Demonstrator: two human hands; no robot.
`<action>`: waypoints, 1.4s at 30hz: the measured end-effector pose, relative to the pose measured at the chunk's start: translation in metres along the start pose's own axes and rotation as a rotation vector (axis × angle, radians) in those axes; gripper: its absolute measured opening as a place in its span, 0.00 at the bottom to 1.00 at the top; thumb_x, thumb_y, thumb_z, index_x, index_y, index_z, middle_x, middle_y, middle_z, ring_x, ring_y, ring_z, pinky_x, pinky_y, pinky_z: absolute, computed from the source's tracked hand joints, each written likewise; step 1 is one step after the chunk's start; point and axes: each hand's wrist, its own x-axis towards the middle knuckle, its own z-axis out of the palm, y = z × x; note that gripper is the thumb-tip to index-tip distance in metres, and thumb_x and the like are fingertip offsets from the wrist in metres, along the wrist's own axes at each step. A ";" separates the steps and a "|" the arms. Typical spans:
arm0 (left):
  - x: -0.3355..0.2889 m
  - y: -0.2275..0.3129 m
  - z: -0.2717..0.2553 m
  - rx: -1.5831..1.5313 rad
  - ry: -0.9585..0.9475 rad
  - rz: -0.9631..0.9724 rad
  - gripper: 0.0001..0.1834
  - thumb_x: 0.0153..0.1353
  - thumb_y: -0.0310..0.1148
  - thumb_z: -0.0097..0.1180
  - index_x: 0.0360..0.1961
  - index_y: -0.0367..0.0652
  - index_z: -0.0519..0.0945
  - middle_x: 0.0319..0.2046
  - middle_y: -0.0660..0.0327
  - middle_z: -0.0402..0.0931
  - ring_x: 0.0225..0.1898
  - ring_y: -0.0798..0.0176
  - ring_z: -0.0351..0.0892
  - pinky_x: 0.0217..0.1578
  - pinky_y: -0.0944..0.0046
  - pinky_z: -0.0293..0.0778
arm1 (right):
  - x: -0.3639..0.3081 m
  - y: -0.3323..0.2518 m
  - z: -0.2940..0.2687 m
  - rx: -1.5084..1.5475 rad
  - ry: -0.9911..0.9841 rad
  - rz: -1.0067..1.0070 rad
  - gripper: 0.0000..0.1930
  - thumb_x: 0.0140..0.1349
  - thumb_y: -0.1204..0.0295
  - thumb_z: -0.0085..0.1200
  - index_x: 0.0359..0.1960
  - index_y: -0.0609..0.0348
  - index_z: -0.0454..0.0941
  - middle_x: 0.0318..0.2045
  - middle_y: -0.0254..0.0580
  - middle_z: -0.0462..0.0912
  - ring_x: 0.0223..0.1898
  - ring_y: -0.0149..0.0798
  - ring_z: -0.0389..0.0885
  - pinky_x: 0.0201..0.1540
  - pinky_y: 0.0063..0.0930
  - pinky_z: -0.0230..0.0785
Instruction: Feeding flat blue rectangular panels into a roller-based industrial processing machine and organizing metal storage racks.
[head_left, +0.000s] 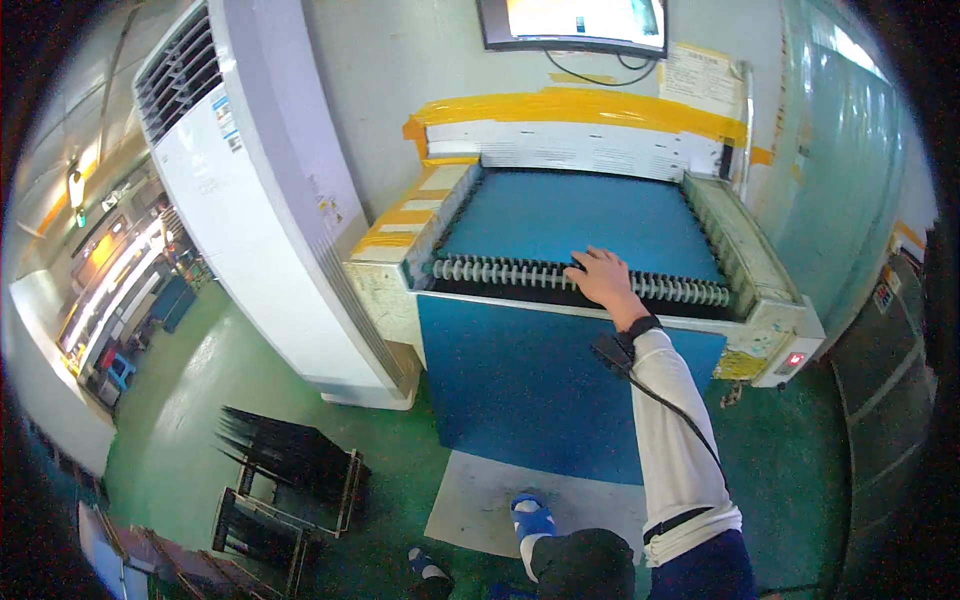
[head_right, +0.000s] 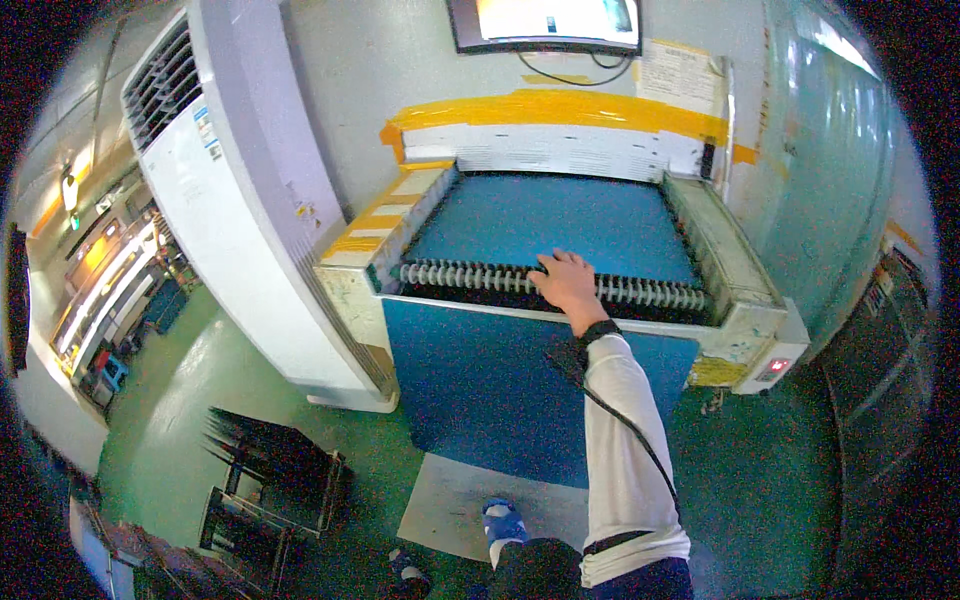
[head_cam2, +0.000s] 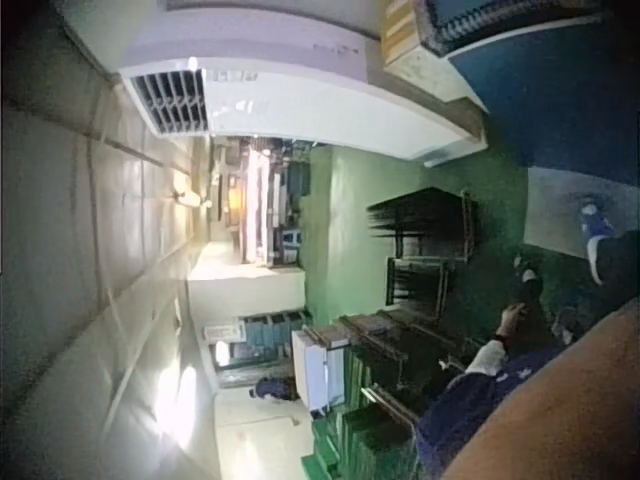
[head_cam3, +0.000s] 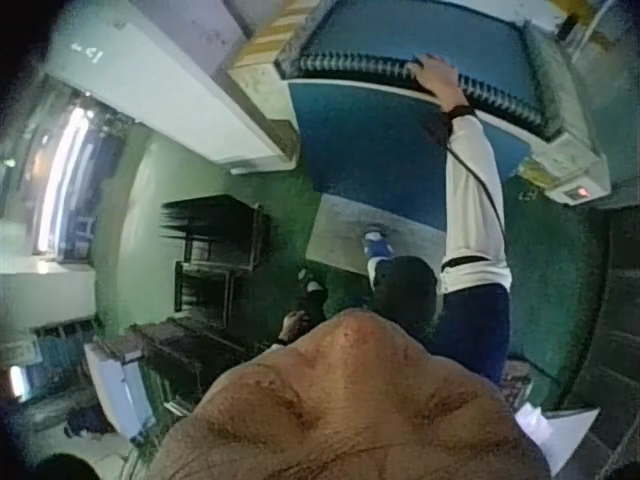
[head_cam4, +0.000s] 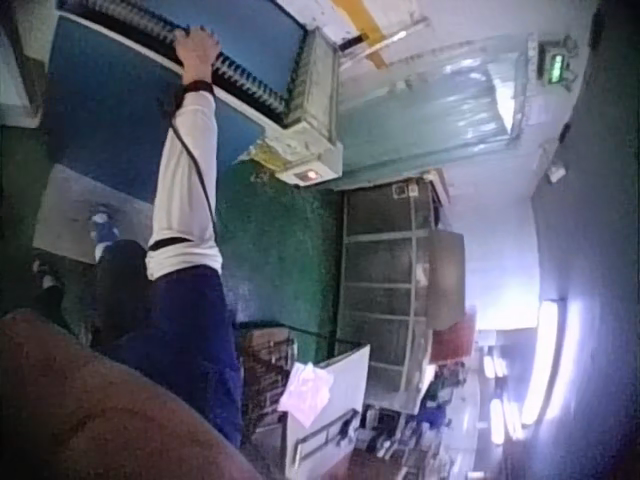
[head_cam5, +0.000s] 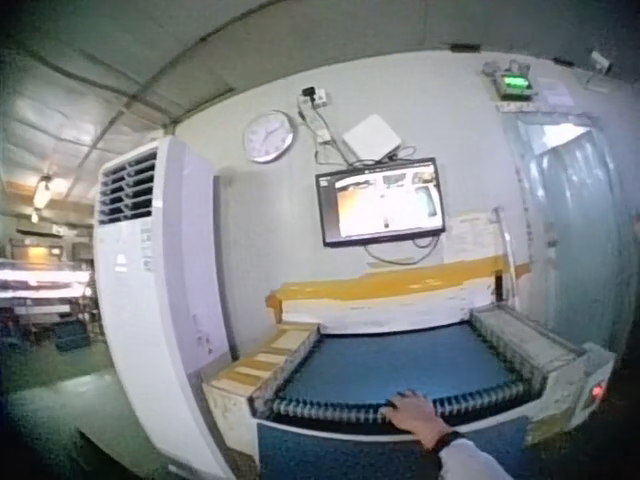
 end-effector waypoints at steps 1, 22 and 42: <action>-0.007 0.004 0.001 0.042 0.013 0.002 0.15 0.60 0.37 0.60 0.45 0.43 0.76 0.29 0.62 0.79 0.24 0.63 0.75 0.24 0.62 0.72 | 0.001 -0.002 0.003 0.001 0.006 -0.012 0.26 0.60 0.49 0.49 0.58 0.42 0.73 0.64 0.46 0.66 0.65 0.53 0.61 0.65 0.53 0.52; 0.020 -0.007 -0.012 0.195 0.050 0.002 0.15 0.62 0.39 0.58 0.43 0.39 0.82 0.34 0.60 0.84 0.23 0.71 0.79 0.21 0.71 0.71 | -0.169 -0.040 0.002 0.103 0.325 -0.304 0.23 0.54 0.64 0.60 0.50 0.60 0.75 0.60 0.44 0.68 0.63 0.48 0.63 0.63 0.46 0.56; 0.028 -0.014 -0.033 -0.020 -0.149 -0.067 0.16 0.61 0.32 0.56 0.46 0.32 0.75 0.38 0.49 0.80 0.30 0.51 0.82 0.28 0.56 0.79 | -0.217 0.127 -0.038 0.113 0.764 0.275 0.21 0.49 0.72 0.62 0.48 0.57 0.75 0.42 0.53 0.77 0.45 0.57 0.74 0.48 0.46 0.68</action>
